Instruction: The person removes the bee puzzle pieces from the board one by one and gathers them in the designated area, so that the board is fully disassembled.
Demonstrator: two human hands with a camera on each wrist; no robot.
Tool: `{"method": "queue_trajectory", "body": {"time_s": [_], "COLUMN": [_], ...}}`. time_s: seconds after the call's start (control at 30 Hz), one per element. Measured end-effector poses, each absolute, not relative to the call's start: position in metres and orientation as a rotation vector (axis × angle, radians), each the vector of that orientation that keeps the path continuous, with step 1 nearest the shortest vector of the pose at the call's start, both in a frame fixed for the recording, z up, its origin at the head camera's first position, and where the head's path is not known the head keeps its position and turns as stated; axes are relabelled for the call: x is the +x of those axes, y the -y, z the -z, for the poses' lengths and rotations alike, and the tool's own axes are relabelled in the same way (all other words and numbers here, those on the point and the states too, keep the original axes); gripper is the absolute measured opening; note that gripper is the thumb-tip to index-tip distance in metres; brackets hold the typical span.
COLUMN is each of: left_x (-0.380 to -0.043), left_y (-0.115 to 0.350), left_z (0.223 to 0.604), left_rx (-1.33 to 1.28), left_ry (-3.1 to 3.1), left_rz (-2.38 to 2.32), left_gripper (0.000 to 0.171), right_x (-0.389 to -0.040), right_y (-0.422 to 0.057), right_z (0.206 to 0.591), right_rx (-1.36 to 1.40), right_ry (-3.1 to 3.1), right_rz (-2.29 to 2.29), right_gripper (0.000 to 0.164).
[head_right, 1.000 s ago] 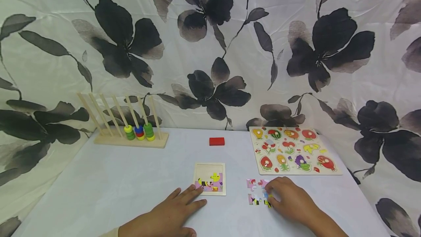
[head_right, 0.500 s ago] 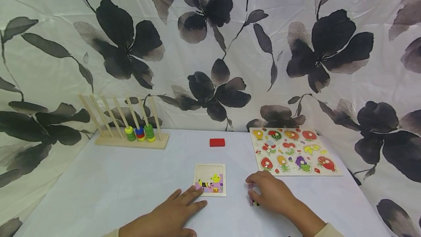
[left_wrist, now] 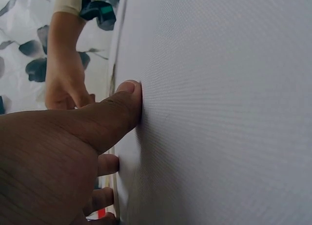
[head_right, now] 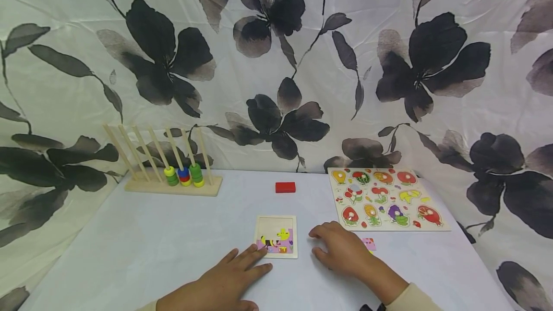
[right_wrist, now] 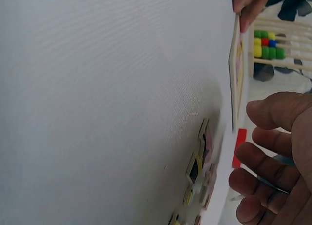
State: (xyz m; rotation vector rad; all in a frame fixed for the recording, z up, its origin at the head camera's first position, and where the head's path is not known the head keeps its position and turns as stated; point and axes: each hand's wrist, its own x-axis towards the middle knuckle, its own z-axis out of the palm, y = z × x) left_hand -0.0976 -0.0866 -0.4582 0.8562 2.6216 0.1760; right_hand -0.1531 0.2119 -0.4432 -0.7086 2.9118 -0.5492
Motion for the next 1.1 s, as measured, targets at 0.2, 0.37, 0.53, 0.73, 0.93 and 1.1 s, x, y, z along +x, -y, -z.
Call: {"method": "queue_trajectory", "body": {"time_s": [0.2,0.37,0.53,0.73,0.93,1.1], "left_x": [-0.098,-0.098,-0.098,-0.099,-0.099,-0.098], "left_y": [0.086,0.087,0.088,0.088,0.087,0.087], "left_z": [0.459,0.457,0.457,0.458,0.459,0.458], "left_rx": [0.849,0.861,0.873,0.877,0.876,0.891], "left_ry": [-2.615,-2.611,-2.613,-2.616,-2.617,-2.627], "left_rz": [-0.173,-0.174,-0.170,-0.160,-0.157,-0.150], "left_gripper": [0.081,0.081,0.081,0.081,0.081,0.081], "right_x": [-0.157,-0.160,-0.163,-0.166,-0.169,-0.172], "right_y": [-0.202,-0.193,-0.183,-0.173,-0.165,-0.158], "right_z": [0.447,0.450,0.451,0.454,0.452,0.451], "right_rx": [-0.739,-0.756,-0.769,-0.773,-0.730,-0.729], "right_ry": [-2.914,-2.921,-2.925,-2.924,-2.918,-2.931], "right_rz": [0.558,0.551,0.552,0.536,0.511,0.487], "right_gripper": [0.033,0.035,0.035,0.035,0.038,0.034]}}
